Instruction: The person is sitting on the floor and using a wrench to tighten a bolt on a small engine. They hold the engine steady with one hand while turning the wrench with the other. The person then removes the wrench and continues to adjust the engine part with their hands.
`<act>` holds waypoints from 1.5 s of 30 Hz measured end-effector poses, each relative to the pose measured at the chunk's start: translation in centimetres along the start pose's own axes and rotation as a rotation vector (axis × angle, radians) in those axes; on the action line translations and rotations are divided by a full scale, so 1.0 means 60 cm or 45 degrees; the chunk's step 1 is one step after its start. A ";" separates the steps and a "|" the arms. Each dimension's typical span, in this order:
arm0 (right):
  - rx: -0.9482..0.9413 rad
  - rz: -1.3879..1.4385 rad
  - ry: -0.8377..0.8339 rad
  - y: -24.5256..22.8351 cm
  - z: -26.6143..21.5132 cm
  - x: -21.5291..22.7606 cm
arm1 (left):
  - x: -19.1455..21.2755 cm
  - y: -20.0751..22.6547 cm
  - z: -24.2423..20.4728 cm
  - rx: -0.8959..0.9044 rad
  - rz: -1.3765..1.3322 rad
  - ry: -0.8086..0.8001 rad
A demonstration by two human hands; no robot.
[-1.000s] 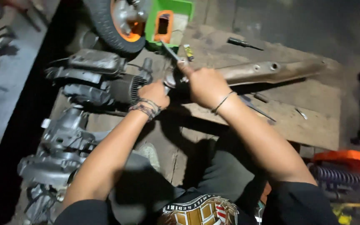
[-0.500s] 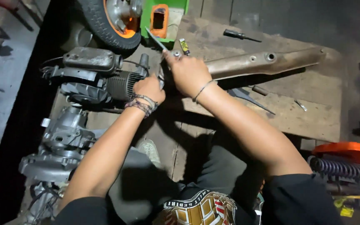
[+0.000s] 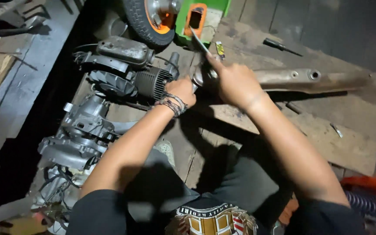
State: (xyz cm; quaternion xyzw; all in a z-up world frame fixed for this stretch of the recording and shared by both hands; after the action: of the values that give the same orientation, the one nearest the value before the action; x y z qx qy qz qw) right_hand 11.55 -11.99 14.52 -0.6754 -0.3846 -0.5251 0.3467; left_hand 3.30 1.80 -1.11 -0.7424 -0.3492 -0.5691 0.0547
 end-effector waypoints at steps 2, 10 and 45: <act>0.028 -0.006 -0.002 -0.004 -0.005 -0.003 | 0.005 -0.001 0.003 -0.010 -0.054 0.047; 0.033 0.017 0.080 -0.004 0.015 -0.017 | 0.013 0.008 -0.002 -0.042 0.006 0.003; 0.057 0.123 0.070 0.029 0.028 -0.038 | 0.011 0.009 -0.011 -0.005 0.019 0.003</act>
State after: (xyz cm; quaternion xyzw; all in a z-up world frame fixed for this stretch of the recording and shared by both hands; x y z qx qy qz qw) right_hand 13.49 -11.67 11.86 -0.6705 -0.3535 -0.5174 0.3972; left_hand 3.12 1.36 -0.13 -0.7444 -0.3425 -0.5703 0.0577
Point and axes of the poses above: each hand's wrist, its own z-axis towards the middle knuckle, its own x-axis out of the back of the hand, y = z × x, the point moved 4 cm from there along z, towards the middle knuckle, and after that the axes turned 4 degrees about -z, right-handed, at the moved point
